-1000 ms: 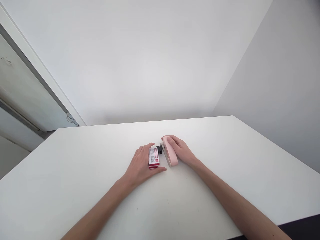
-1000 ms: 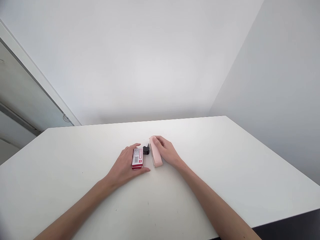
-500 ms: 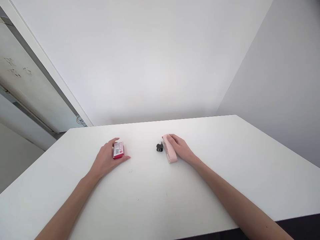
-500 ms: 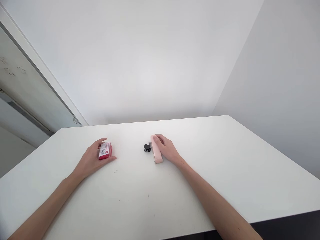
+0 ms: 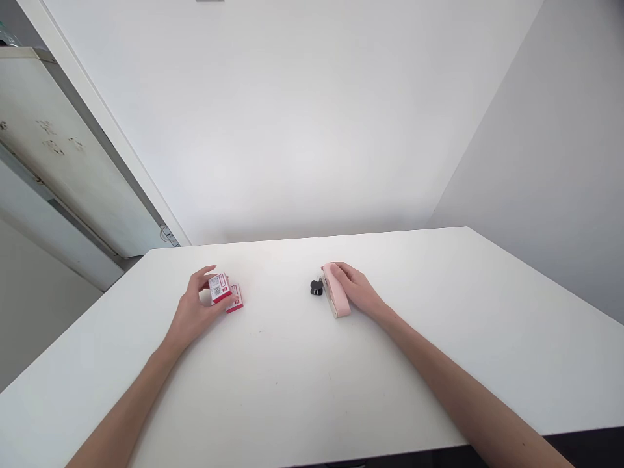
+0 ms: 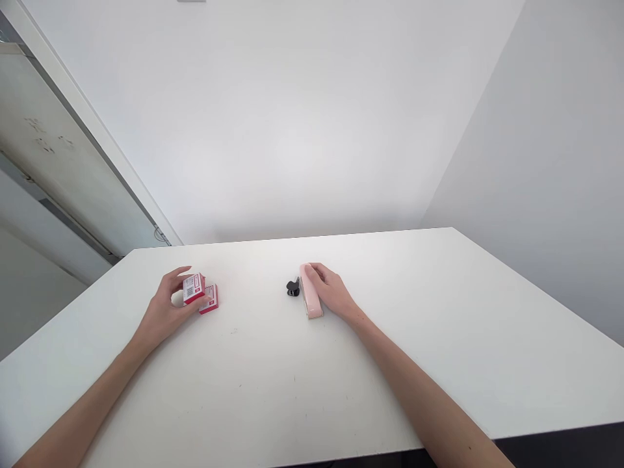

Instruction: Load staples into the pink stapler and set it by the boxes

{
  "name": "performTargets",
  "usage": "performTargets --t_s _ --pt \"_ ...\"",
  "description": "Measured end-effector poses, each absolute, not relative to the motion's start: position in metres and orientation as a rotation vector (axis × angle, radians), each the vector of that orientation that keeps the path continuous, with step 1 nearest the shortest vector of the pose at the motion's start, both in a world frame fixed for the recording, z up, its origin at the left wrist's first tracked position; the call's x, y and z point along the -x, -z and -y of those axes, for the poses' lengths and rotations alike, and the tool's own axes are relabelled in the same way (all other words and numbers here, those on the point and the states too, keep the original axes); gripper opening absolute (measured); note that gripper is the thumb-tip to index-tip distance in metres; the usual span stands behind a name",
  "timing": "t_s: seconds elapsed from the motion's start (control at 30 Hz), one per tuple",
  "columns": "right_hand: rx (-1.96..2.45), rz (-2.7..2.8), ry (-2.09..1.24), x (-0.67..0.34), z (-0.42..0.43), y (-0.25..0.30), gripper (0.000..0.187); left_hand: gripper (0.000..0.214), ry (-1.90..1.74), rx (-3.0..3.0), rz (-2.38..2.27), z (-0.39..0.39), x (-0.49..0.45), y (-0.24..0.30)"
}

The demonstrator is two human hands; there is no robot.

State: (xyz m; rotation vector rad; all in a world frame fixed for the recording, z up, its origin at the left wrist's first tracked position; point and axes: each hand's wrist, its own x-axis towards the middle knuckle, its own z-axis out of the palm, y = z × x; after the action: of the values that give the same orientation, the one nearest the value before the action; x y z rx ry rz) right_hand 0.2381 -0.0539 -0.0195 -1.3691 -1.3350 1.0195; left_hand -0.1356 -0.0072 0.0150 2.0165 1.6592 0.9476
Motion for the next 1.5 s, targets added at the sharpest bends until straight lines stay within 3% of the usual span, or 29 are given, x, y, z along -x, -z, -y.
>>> performTargets --t_s 0.43,0.77,0.9,1.03,1.13,1.5 --pt "1.376 1.330 -1.023 -0.240 0.057 0.020 0.047 0.085 -0.890 -1.917 -1.745 0.032 0.184 -0.017" --pt "1.370 1.343 -1.009 -0.239 0.058 0.020 0.048 0.088 -0.543 -2.362 -1.929 0.028 0.201 0.008" --pt "1.368 1.360 -0.998 -0.239 0.058 0.020 0.050 0.087 -0.649 -2.544 -1.899 0.030 0.177 0.006" --pt "1.368 1.364 -1.004 -0.240 0.058 0.021 0.050 0.073 -0.875 -2.841 -1.626 0.037 0.136 0.001" --pt "1.366 1.362 -1.009 -0.240 0.057 0.021 0.050 0.061 -0.802 -2.949 -1.353 0.041 0.097 0.003" --pt "1.330 1.377 -0.960 -0.240 0.053 0.022 0.048 0.049 -0.650 -2.947 -0.775 0.019 -0.013 0.010"
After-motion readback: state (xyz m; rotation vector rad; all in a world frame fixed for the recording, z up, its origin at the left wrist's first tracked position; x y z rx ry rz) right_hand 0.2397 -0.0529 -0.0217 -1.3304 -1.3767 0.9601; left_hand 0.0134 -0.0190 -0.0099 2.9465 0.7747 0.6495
